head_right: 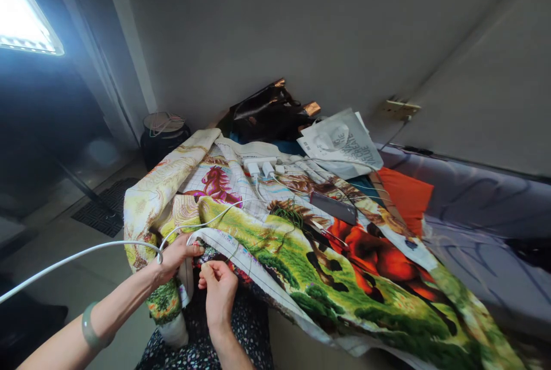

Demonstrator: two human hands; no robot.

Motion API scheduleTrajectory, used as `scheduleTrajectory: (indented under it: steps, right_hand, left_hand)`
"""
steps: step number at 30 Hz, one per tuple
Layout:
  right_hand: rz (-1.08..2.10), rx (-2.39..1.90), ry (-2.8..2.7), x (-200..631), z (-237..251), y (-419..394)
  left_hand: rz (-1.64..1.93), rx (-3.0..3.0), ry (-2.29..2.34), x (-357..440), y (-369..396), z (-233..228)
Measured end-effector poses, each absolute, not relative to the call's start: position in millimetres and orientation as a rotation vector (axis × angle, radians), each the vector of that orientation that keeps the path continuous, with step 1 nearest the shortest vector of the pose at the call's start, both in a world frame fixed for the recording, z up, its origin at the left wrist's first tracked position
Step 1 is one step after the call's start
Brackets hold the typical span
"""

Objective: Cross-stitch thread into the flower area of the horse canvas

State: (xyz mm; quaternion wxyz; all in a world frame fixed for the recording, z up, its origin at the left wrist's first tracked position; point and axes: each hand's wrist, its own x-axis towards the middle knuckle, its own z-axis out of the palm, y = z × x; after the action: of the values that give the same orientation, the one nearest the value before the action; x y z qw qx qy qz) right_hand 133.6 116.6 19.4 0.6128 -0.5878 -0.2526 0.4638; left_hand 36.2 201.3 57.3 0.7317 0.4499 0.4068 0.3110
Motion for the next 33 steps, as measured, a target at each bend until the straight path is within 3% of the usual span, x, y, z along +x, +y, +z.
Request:
scheduleTrajectory:
  steps: [21, 33]
  right_hand:
    - [1.101, -1.321, -0.479, 134.1, 24.0, 122.0]
    - [0.759, -1.605, -1.183, 150.8, 53.7, 120.5]
  left_hand:
    - [0.703, 1.000, 0.892, 38.3, 202.1, 53.5]
    - [0.697, 1.182, 0.924, 42.2, 198.1, 68.2]
